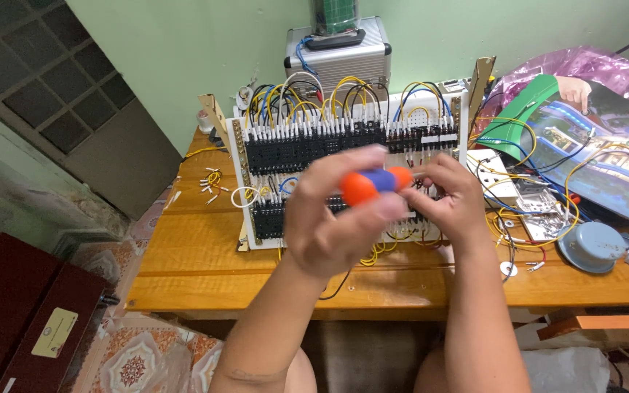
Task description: A person is shown installing and securing jumper wires into a large terminal block assembly on a wooden workbench using a screwdriver.
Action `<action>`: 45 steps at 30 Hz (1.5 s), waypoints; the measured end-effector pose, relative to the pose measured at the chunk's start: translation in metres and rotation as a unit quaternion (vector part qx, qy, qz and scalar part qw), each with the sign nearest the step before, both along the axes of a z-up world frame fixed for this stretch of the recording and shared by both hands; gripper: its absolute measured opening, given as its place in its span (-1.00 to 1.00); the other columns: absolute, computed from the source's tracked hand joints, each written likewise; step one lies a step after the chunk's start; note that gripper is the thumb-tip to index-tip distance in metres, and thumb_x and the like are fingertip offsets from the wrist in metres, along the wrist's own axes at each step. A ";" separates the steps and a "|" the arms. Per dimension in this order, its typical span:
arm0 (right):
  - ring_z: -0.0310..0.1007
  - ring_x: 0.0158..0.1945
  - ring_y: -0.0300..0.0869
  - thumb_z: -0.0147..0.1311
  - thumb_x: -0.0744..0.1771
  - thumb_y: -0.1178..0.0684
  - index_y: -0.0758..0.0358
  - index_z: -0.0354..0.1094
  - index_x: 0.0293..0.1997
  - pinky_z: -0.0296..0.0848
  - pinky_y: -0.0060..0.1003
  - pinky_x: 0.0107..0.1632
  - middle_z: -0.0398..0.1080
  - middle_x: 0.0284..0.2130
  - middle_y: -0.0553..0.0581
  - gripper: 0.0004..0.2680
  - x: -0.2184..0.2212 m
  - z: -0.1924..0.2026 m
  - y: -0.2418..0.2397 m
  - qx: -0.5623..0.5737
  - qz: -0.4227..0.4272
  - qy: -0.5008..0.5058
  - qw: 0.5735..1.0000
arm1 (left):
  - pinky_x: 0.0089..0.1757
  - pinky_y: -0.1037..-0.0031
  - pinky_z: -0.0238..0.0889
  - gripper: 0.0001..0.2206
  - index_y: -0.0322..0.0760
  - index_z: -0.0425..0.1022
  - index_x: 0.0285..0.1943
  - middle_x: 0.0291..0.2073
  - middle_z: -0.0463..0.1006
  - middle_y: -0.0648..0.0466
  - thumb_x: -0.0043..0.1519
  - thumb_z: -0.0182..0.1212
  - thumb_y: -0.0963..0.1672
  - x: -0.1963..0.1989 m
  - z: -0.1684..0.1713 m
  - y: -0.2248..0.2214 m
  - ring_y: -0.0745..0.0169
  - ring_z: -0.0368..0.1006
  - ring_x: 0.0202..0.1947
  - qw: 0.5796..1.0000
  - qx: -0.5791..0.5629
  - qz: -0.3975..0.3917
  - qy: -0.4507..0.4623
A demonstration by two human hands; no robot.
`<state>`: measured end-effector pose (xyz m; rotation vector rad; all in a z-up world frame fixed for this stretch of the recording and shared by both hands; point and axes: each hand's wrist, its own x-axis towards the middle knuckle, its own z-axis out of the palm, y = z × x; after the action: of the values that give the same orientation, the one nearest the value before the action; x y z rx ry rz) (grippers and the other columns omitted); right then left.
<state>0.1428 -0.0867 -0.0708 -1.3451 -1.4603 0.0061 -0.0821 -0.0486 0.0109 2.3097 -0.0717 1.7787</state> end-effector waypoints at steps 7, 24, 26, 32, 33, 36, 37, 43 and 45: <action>0.38 -0.33 -0.07 0.30 0.19 0.07 0.09 0.58 -0.18 0.42 -0.10 -0.16 0.37 -0.22 0.11 -0.82 0.005 0.005 -0.016 -0.111 -0.038 -0.028 0.993 | -0.14 0.15 0.60 -0.86 -0.27 0.48 0.04 0.00 0.54 -0.30 0.33 0.25 -0.20 -0.014 0.003 0.017 -0.10 0.61 -0.14 0.983 -0.010 0.040 -0.177; 0.53 -0.11 0.02 0.37 0.17 0.20 0.15 0.58 -0.29 0.51 -0.10 -0.07 0.54 -0.27 0.09 -0.86 -0.009 -0.003 -0.008 -0.007 0.012 -0.229 0.973 | -0.14 0.32 0.61 -0.83 -0.07 0.57 0.10 0.05 0.57 -0.12 0.35 0.24 -0.15 -0.018 -0.006 0.013 -0.01 0.62 -0.05 0.990 0.002 0.093 -0.103; 0.54 -0.13 0.02 0.36 0.19 0.23 0.16 0.60 -0.25 0.52 -0.13 -0.07 0.55 -0.31 0.11 -0.85 -0.010 0.000 -0.010 -0.016 0.007 -0.217 0.976 | -0.14 0.32 0.61 -0.83 -0.06 0.57 0.09 0.05 0.57 -0.12 0.34 0.25 -0.15 -0.018 -0.004 0.012 -0.02 0.62 -0.05 0.991 -0.004 0.085 -0.103; 0.54 -0.16 0.00 0.34 0.22 0.23 0.17 0.59 -0.29 0.54 -0.15 -0.10 0.52 -0.38 0.12 -0.90 -0.016 0.009 -0.018 -0.017 0.000 -0.160 0.987 | -0.14 0.31 0.62 -0.83 -0.06 0.60 0.07 0.06 0.58 -0.12 0.32 0.27 -0.15 -0.017 -0.012 0.012 -0.02 0.63 -0.05 0.991 -0.002 0.089 -0.095; 0.54 -0.20 -0.02 0.32 0.25 0.21 0.19 0.60 -0.27 0.53 -0.17 -0.12 0.51 -0.38 0.13 -0.93 -0.020 0.017 -0.021 -0.015 -0.006 -0.130 0.991 | -0.14 0.30 0.61 -0.82 -0.05 0.59 0.08 0.06 0.57 -0.13 0.32 0.28 -0.15 -0.017 -0.013 0.013 -0.04 0.62 -0.04 0.992 0.000 0.090 -0.094; 0.54 -0.24 -0.05 0.29 0.30 0.19 0.21 0.60 -0.24 0.51 -0.22 -0.13 0.51 -0.39 0.13 -0.97 -0.026 0.038 -0.033 -0.007 -0.025 -0.085 0.996 | -0.13 0.28 0.61 -0.82 -0.05 0.58 0.09 0.06 0.57 -0.13 0.33 0.27 -0.15 -0.019 -0.010 0.011 -0.06 0.62 -0.04 0.991 0.003 0.092 -0.093; 0.55 -0.25 -0.07 0.29 0.32 0.19 0.22 0.60 -0.24 0.50 -0.24 -0.11 0.52 -0.40 0.12 -0.98 -0.028 0.044 -0.037 -0.001 -0.037 -0.070 0.997 | -0.13 0.29 0.61 -0.81 -0.04 0.58 0.10 0.06 0.57 -0.13 0.33 0.27 -0.15 -0.020 -0.008 0.010 -0.05 0.63 -0.05 0.991 0.003 0.093 -0.094; 0.39 -0.34 -0.13 0.28 0.35 0.26 0.37 0.51 -0.26 0.32 -0.29 -0.24 0.46 -0.38 0.16 -0.96 -0.022 0.072 -0.077 0.060 -0.025 -0.136 0.988 | 0.03 0.35 0.63 -0.83 -0.17 0.43 0.17 0.12 0.47 -0.27 0.43 0.18 -0.21 -0.026 -0.009 0.012 -0.08 0.57 0.06 0.995 0.022 0.082 -0.047; 0.41 -0.33 -0.12 0.29 0.36 0.25 0.36 0.53 -0.25 0.34 -0.28 -0.22 0.47 -0.38 0.17 -0.96 -0.017 0.073 -0.086 0.053 -0.051 -0.151 0.986 | 0.04 0.34 0.63 -0.83 -0.18 0.43 0.17 0.12 0.47 -0.28 0.43 0.17 -0.21 -0.025 -0.009 0.012 -0.09 0.57 0.07 0.995 0.022 0.083 -0.044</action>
<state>0.1254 -0.1729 0.0018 -1.3744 -1.6159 -0.3499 -0.1072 -0.0368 0.0016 2.3278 0.0708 1.9771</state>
